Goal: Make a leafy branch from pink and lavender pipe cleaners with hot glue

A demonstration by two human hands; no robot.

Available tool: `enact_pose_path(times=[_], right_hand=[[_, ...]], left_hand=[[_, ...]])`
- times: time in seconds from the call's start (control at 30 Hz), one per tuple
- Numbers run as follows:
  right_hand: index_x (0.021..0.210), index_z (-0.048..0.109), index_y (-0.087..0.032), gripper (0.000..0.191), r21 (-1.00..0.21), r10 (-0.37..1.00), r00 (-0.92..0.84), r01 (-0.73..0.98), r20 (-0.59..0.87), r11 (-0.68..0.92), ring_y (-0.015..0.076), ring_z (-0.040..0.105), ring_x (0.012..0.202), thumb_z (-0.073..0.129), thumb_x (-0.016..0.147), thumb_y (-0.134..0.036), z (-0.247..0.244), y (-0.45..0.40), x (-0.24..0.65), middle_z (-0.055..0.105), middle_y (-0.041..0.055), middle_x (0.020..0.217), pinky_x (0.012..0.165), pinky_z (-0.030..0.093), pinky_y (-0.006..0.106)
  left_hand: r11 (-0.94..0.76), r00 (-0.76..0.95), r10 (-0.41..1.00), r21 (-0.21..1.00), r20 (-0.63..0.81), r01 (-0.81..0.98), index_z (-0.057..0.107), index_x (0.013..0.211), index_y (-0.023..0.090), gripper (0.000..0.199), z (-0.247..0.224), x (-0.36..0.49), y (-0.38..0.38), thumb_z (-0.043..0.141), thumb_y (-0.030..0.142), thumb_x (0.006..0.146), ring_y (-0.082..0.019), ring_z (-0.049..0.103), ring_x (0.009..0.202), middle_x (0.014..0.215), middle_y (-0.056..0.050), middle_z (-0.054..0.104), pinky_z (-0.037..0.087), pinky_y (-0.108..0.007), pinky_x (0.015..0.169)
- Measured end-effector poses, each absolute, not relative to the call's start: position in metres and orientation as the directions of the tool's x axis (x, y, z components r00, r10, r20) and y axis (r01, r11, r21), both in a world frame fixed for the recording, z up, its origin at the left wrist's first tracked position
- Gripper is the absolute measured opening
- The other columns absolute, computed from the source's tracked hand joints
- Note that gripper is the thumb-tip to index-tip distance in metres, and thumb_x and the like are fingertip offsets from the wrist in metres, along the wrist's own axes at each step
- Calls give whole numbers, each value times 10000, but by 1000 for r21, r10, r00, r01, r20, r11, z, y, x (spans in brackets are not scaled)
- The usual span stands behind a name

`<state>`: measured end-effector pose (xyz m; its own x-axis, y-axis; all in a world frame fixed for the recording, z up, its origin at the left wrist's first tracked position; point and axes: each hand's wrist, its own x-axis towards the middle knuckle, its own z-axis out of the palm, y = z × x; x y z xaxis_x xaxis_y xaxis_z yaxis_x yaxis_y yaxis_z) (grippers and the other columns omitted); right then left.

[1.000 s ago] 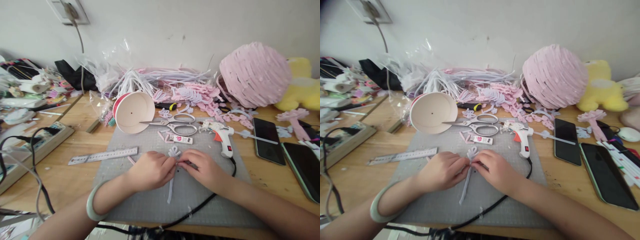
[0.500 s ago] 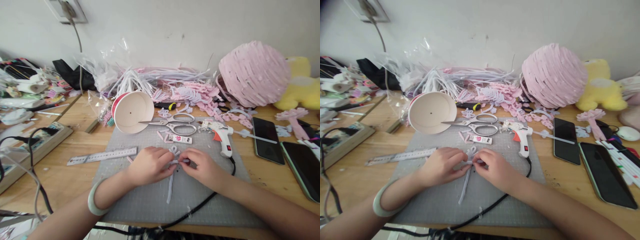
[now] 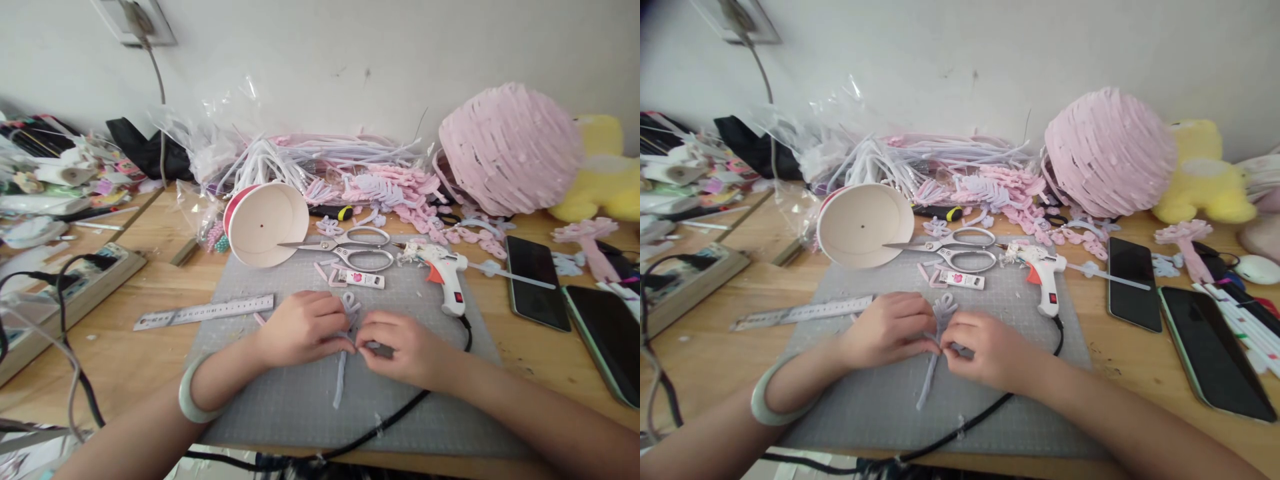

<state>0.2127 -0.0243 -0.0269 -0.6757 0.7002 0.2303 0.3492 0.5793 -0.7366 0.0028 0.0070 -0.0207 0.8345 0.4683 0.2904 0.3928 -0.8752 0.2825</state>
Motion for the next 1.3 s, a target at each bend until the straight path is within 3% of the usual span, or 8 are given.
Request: enact_pose_path(times=[0.33, 0.43, 0.57, 0.67, 0.8, 0.93, 1.17, 1.3], right_hand=[[863, 660, -180, 177, -810, 363, -931, 181, 43, 558, 93, 571, 754, 509, 815, -101, -17, -32, 211, 640, 1, 821, 678, 426, 168], [837, 645, -186, 148, -757, 492, -870, 299, 34, 581, 100, 557, 713, 513, 817, -122, -16, -28, 212, 618, -2, 791, 662, 421, 187], [812, 600, -188, 106, -583, 760, -637, 572, 127, 577, 142, 550, 743, 508, 810, -135, -17, -18, 219, 613, 12, 778, 711, 416, 259], [790, 591, -186, 119, -445, 833, -520, 710, 191, 545, 169, 566, 760, 513, 780, -97, -19, -11, 226, 629, 29, 794, 717, 414, 295], [750, 605, -185, 125, -345, 870, -484, 805, 89, 483, 194, 584, 781, 549, 743, -74, -18, -5, 232, 631, 31, 813, 743, 415, 341], [755, 621, -193, 102, -399, 859, -508, 776, 63, 488, 196, 583, 850, 546, 783, -129, -12, -4, 233, 630, 32, 887, 792, 412, 353], [854, 586, -177, 56, -487, 875, -426, 728, 228, 482, 183, 592, 778, 557, 822, -213, -16, -6, 229, 642, 27, 813, 740, 442, 337], [1037, 561, -171, 207, -588, 875, -368, 648, 314, 483, 177, 590, 876, 550, 842, -239, -20, -8, 227, 630, 57, 935, 783, 469, 312]], left_hand=[[-964, 913, 223, 218, 342, 154, 539, 597, 167, 464, -15, 11, -5, 489, 564, 832, -134, 492, 578, 619, 0, 564, 289, -292, 512], [-948, 906, 292, 217, 305, 233, 578, 678, 167, 429, -18, 6, 3, 483, 554, 839, -142, 526, 629, 687, -11, 598, 336, -279, 546], [-748, 697, 663, 260, 272, 611, 591, 968, 171, 305, -25, -7, 25, 473, 441, 892, -178, 593, 837, 925, -51, 634, 432, -267, 690], [-553, 508, 831, 238, 229, 798, 534, 1132, 189, 275, -29, -12, 38, 443, 333, 916, -177, 608, 889, 1063, -49, 619, 453, -250, 666], [-444, 425, 894, 146, 144, 884, 565, 1110, 207, 268, -32, -7, 47, 447, 323, 900, -192, 618, 860, 1046, -36, 621, 454, -253, 625], [-366, 355, 930, 156, 94, 918, 630, 977, 222, 217, -32, 2, 52, 474, 335, 876, -171, 618, 776, 954, -21, 622, 424, -231, 563], [-344, 322, 936, 173, 142, 923, 600, 800, 200, 136, -32, 3, 52, 477, 244, 837, -148, 596, 680, 866, -5, 614, 394, -232, 532], [-449, 381, 864, 159, 330, 879, 578, 798, 179, 139, -29, -3, 42, 469, 253, 844, -155, 597, 716, 841, -21, 608, 415, -237, 565]])
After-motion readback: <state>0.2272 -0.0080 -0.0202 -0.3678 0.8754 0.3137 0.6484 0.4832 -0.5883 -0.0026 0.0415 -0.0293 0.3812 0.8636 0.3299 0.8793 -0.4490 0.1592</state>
